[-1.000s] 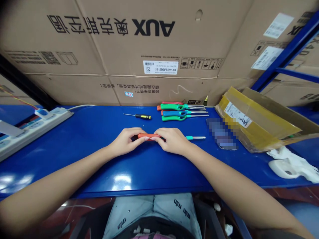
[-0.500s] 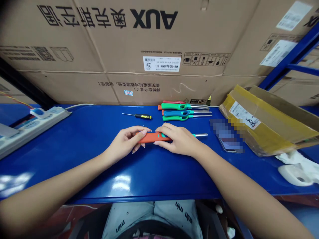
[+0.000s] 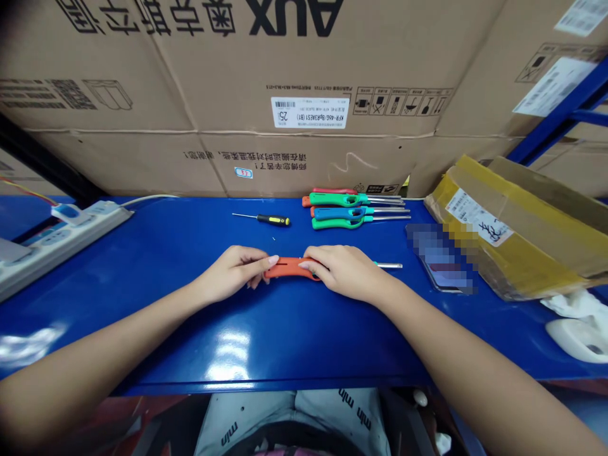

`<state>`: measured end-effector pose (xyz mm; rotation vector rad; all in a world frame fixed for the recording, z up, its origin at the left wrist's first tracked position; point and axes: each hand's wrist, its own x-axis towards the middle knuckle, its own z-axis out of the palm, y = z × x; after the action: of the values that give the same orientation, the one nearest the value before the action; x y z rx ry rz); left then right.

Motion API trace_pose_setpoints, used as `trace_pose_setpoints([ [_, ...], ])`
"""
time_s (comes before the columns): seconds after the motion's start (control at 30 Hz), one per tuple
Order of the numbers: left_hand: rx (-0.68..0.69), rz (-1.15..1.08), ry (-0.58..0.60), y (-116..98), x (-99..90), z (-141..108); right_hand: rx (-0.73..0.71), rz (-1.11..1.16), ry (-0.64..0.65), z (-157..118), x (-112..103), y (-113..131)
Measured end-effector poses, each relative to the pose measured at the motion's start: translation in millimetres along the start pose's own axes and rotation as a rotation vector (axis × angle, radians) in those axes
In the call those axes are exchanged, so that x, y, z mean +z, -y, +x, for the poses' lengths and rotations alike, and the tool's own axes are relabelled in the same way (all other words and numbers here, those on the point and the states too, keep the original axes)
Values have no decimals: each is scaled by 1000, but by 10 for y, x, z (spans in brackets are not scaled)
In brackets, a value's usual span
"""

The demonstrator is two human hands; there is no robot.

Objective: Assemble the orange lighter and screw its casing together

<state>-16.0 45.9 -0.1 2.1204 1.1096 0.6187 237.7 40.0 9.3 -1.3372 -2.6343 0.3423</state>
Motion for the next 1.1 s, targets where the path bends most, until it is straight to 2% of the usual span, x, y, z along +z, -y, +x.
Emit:
trace_pose_setpoints([
  [0.27, 26, 279, -202, 288, -198, 130, 75, -127, -52, 66, 144, 99],
  [0.37, 56, 296, -189, 339, -221, 210, 118, -170, -90, 84, 187, 167],
  [0.57, 117, 249, -105, 433, -245, 420, 298, -229, -117, 68, 254, 295],
  [0.77, 68, 135, -95, 541, -280, 587, 338, -174, -109, 91, 236, 330],
  [0.9, 9, 30, -127, 528, -271, 614, 294, -47, -122, 316, 96, 220],
  [0.97, -39, -46, -150, 495, -265, 600, 239, 14, -176, 508, 27, 143],
  [1.03, -97, -145, -170, 441, -255, 561, 211, 49, -241, 715, 4, 77],
  [1.1, -153, -264, -182, 366, -235, 488, 179, 86, -246, 899, 38, 44],
])
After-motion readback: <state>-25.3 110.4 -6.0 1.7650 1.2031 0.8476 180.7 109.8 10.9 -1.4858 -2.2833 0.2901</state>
